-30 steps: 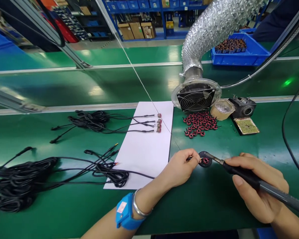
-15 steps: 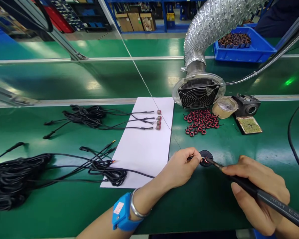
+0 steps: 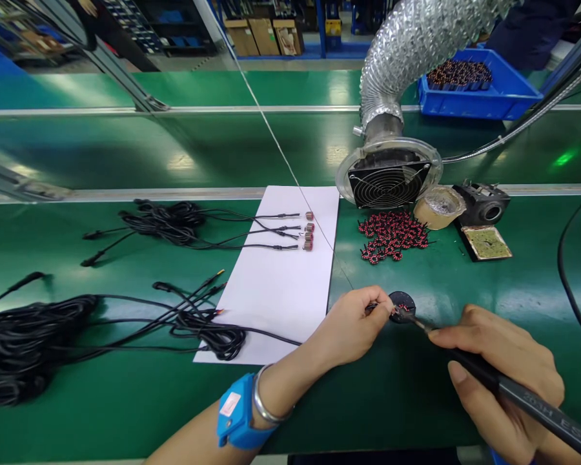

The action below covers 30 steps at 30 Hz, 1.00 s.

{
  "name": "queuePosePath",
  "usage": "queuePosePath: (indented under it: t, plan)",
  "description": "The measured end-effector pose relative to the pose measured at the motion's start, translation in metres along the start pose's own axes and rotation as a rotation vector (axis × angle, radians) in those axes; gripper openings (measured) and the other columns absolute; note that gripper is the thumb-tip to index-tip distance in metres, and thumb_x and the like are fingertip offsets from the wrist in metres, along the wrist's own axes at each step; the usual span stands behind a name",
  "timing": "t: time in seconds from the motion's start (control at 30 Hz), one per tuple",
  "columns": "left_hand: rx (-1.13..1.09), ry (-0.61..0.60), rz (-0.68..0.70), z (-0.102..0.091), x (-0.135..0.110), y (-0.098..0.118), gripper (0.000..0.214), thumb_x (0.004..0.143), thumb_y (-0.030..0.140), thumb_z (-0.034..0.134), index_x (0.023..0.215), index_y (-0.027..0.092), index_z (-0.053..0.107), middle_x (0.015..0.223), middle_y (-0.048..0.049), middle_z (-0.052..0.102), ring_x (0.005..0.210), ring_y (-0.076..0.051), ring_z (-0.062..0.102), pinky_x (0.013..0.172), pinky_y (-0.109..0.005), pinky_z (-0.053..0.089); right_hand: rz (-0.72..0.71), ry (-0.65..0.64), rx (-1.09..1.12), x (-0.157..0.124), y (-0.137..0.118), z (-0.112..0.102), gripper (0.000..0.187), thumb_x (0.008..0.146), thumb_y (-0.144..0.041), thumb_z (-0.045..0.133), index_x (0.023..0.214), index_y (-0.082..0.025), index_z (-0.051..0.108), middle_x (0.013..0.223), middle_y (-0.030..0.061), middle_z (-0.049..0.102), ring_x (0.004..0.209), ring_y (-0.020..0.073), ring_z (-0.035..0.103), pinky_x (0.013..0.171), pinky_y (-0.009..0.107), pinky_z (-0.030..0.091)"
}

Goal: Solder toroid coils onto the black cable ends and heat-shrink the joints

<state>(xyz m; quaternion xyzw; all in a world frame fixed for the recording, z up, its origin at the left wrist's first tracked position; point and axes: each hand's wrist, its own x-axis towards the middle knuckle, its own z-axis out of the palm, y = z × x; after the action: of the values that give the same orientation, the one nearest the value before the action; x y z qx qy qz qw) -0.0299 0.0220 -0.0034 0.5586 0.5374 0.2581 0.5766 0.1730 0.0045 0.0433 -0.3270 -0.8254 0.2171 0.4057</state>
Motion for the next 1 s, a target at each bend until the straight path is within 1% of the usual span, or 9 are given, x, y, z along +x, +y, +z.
queuePosePath:
  t: [0.17,0.33,0.43,0.57,0.73,1.0]
  plan:
    - [-0.005,-0.004,-0.011,0.0006,-0.0003,0.0003,0.021,0.09,0.034,0.049,0.077,0.019,0.057,0.068,0.0031,0.051,0.064,-0.013,0.045,0.061,-0.023,0.036,-0.043,-0.003,-0.017,0.0018,-0.0011,0.0028,0.026,0.076,-0.006,0.05,0.097,-0.014,0.063,0.065,0.0022,0.053,0.051,0.0147,0.046,0.047,0.03,0.034]
    - [0.0,-0.001,-0.007,0.0007,-0.0007,0.0005,0.021,0.09,0.034,0.05,0.077,0.019,0.057,0.068,0.0033,0.051,0.063,-0.013,0.045,0.062,-0.024,0.037,-0.056,-0.001,-0.047,0.0032,-0.0025,0.0023,0.025,0.076,-0.007,0.049,0.096,-0.016,0.063,0.065,0.0016,0.053,0.051,0.0149,0.047,0.047,0.03,0.035]
    - [0.008,0.0,-0.004,0.0007,-0.0006,-0.0003,0.022,0.091,0.034,0.049,0.077,0.019,0.058,0.067,0.0035,0.051,0.063,-0.013,0.045,0.062,-0.024,0.037,-0.029,0.005,-0.046,0.0038,-0.0053,-0.0012,0.025,0.077,-0.006,0.049,0.095,-0.016,0.063,0.064,0.0015,0.052,0.051,0.0146,0.047,0.047,0.03,0.035]
    - [0.023,-0.002,-0.003,0.0003,-0.0001,-0.0012,0.021,0.091,0.033,0.048,0.078,0.02,0.059,0.066,0.0039,0.051,0.061,-0.012,0.044,0.061,-0.024,0.036,0.014,0.047,-0.03,0.0029,-0.0082,-0.005,0.024,0.077,-0.006,0.05,0.095,-0.016,0.064,0.065,0.0022,0.053,0.052,0.0143,0.047,0.047,0.031,0.035]
    - [0.015,-0.009,-0.011,-0.0003,-0.0001,-0.0005,0.021,0.091,0.033,0.049,0.079,0.019,0.059,0.068,0.0035,0.053,0.062,-0.013,0.045,0.062,-0.024,0.036,0.016,0.057,-0.032,0.0001,-0.0047,-0.005,0.025,0.077,-0.005,0.051,0.096,-0.014,0.064,0.07,0.0042,0.057,0.056,0.0144,0.049,0.05,0.031,0.038]
    - [-0.013,-0.021,-0.008,-0.0009,-0.0016,0.0008,0.021,0.09,0.034,0.049,0.078,0.019,0.058,0.07,0.0029,0.053,0.065,-0.013,0.046,0.065,-0.025,0.038,0.0,0.037,-0.016,0.0,-0.0023,-0.0051,0.025,0.078,-0.007,0.051,0.097,-0.014,0.064,0.066,0.0027,0.053,0.053,0.0144,0.047,0.048,0.03,0.034]
